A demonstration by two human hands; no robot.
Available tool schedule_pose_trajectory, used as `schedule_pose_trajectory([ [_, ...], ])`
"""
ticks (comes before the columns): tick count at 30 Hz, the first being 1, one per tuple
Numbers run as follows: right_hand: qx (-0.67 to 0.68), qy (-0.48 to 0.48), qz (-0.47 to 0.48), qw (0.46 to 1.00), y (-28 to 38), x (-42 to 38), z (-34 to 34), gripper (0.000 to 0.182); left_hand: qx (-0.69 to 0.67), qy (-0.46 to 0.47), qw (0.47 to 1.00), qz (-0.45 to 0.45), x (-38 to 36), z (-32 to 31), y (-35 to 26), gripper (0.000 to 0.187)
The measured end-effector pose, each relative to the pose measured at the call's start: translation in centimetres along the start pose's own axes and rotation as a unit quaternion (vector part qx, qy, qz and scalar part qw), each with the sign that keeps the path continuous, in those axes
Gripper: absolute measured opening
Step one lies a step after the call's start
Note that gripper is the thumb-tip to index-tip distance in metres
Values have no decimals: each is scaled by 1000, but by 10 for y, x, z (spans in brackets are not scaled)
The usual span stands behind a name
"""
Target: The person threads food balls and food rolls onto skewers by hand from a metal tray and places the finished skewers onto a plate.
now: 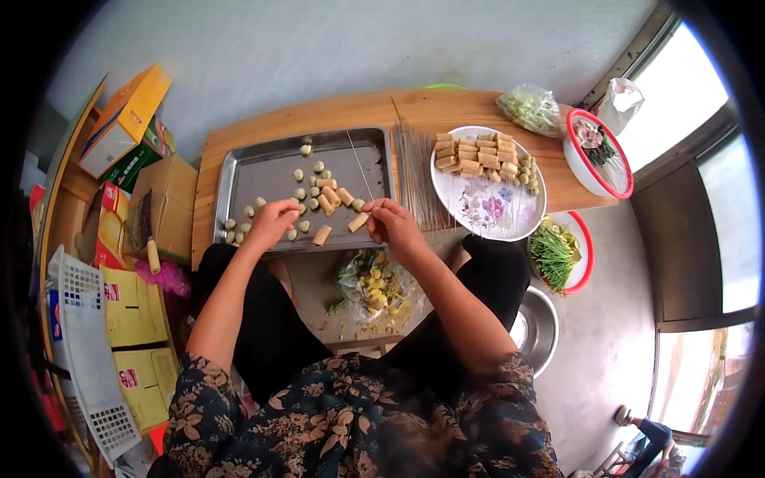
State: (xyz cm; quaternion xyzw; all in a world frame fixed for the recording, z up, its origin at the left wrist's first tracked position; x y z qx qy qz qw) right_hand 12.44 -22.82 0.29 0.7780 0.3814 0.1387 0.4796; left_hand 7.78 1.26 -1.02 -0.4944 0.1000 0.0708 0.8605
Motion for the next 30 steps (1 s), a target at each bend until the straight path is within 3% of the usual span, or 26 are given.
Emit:
schedule_pose_trajectory([
  [2,-23,-18,-12,1000,0,-6,-4,16,166,1,983,-73,-4,-16,-33,17],
  [5,-25,4,20,999,10,-13,-6,20,217,38,975,-20,10,-34,-14,17],
  [7,-35,-1,16,999,10,-18,-2,20,348,-36,936,26,7,-23,-13,21],
  [11,-88,-7,0,996,3,-24,2,20,360,23,931,60,20,-32,15,24],
  [13,-101,1,-11,995,1,-26,-2,20,392,32,919,12,22,-43,12,23],
  [17,-117,18,-21,993,-4,-26,-11,22,421,37,906,16,30,-49,10,24],
  [19,-138,30,-34,989,0,-32,-20,23,216,33,972,80,40,-37,23,27],
  [20,-159,43,-49,985,-1,-35,-26,23,219,33,972,80,43,-34,22,27],
  [21,-159,52,-49,985,-1,-36,-31,24,-73,15,996,46,42,-29,20,26],
  [22,-157,54,-48,985,0,-38,-35,24,-358,-5,933,9,40,-26,20,26],
  [23,-160,63,-61,983,0,-40,-41,25,-438,0,899,-19,38,-22,14,26],
  [24,-164,73,-74,981,-1,-43,-47,25,-437,-3,899,-18,34,-16,9,26],
  [26,-174,85,-77,978,-2,-46,-57,26,-578,5,813,-73,27,-8,-2,24],
  [27,-177,94,-80,976,-3,-47,-61,25,-600,8,795,-93,27,-6,-3,23],
  [30,-168,105,-88,976,-11,-46,-69,23,-617,5,780,-110,25,-3,-3,22],
])
Point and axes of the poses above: each hand's wrist, its own x-axis towards the middle knuckle, its own z-axis out of the back of the hand, y = z × x, the point moved 10 cm from there along x, towards the middle knuckle, and after that the axes turned 12 degrees about y, right-handed, at the moved point
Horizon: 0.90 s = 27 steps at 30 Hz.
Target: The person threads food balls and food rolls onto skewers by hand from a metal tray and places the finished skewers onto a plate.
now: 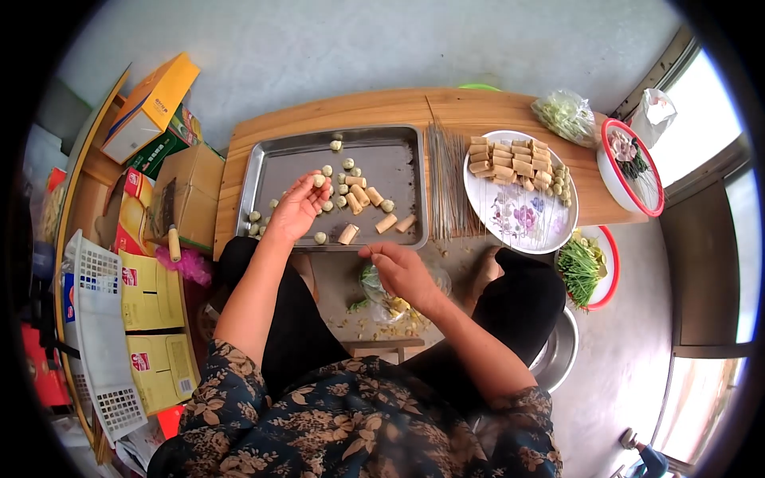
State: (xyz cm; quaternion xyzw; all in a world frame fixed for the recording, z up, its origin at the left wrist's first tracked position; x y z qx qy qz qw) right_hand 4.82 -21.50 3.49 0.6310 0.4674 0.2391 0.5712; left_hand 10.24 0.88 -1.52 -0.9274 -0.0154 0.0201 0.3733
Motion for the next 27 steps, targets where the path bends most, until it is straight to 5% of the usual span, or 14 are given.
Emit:
schedule_pose_trajectory([
  [27,-1,-30,-3,1000,-3,10,7,24,-15,9,1000,17,3,-20,10,15],
])
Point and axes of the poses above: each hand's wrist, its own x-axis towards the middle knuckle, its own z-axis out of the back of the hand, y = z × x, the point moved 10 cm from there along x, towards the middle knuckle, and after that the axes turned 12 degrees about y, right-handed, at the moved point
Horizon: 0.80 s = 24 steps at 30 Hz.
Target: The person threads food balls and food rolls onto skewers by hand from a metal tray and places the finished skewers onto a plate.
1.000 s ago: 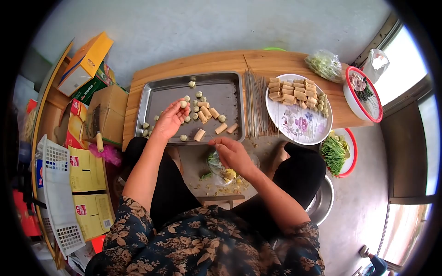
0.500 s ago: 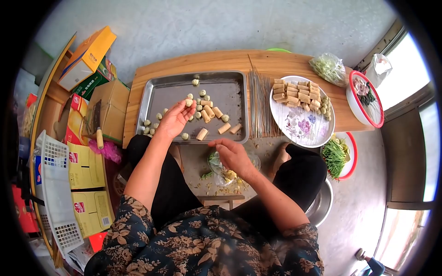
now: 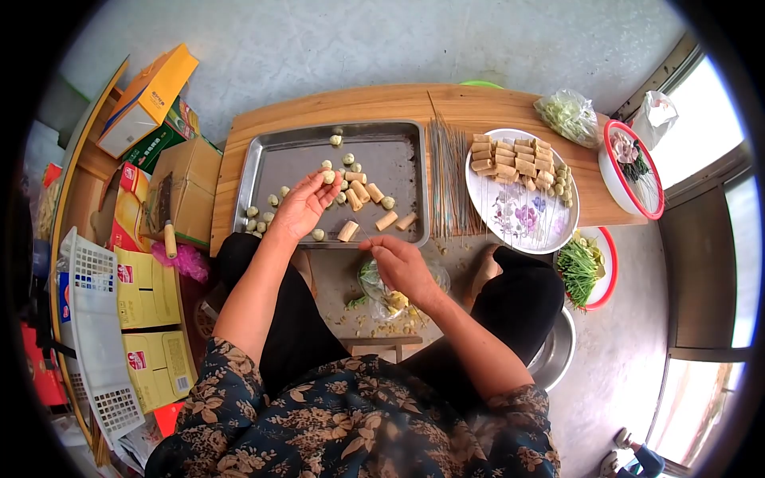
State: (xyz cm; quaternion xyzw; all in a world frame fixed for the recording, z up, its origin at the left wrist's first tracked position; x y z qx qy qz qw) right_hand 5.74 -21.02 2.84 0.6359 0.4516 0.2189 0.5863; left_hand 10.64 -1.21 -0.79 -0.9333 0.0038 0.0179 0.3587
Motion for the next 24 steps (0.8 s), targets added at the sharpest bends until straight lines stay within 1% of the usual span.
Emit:
schedule_pose_trajectory([
  [3,3,-1,0,1000,-2,1,1,24,4,19,1000,7,1,1,2,19],
  [9,6,-2,4,1000,-1,2,1,24,9,33,999,6,1,-3,2,17],
  [22,10,-3,3,1000,-3,3,2,24,18,28,999,5,0,-8,3,18],
  [24,11,-3,2,1000,-3,3,2,24,-2,27,1000,-1,-1,-8,3,19],
])
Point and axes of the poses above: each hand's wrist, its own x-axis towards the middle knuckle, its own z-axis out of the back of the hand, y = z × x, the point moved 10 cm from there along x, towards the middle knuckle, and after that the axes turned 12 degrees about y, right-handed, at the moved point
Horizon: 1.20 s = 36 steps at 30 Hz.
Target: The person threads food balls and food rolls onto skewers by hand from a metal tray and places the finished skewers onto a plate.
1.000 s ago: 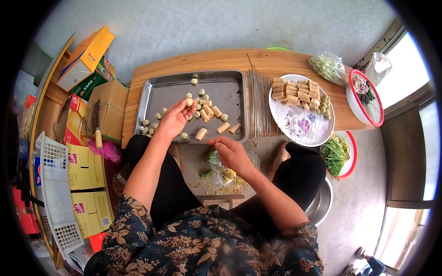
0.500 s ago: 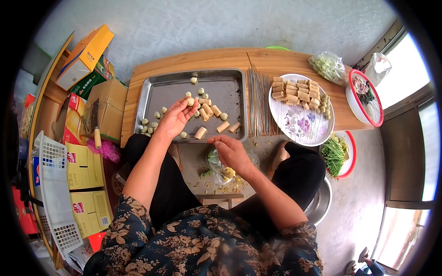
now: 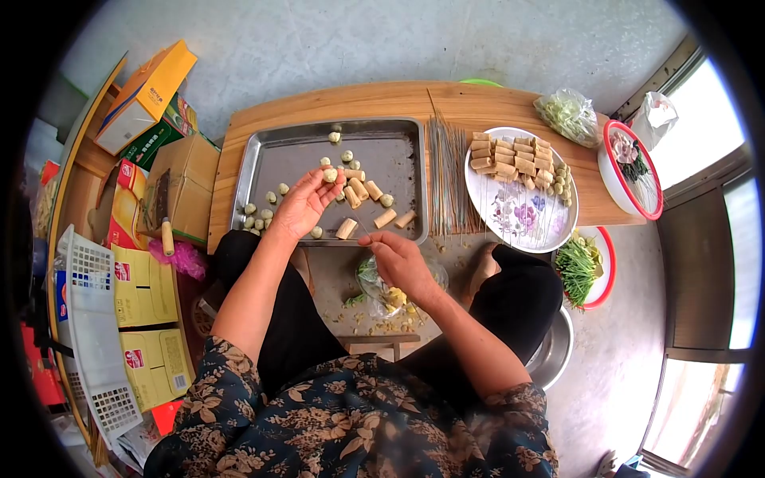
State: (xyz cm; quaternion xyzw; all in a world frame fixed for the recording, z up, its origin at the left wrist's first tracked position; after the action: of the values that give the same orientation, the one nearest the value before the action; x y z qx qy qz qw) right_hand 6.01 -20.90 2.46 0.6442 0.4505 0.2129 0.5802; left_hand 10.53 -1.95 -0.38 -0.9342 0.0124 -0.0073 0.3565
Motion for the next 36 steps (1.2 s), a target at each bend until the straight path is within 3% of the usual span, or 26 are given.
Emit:
schedule_pose_trajectory([
  [13,4,-6,5,1000,-2,2,-1,24,-1,7,1000,-6,-1,-4,-1,19],
  [36,5,-24,32,999,3,11,1,24,68,55,993,78,-5,-28,21,24],
])
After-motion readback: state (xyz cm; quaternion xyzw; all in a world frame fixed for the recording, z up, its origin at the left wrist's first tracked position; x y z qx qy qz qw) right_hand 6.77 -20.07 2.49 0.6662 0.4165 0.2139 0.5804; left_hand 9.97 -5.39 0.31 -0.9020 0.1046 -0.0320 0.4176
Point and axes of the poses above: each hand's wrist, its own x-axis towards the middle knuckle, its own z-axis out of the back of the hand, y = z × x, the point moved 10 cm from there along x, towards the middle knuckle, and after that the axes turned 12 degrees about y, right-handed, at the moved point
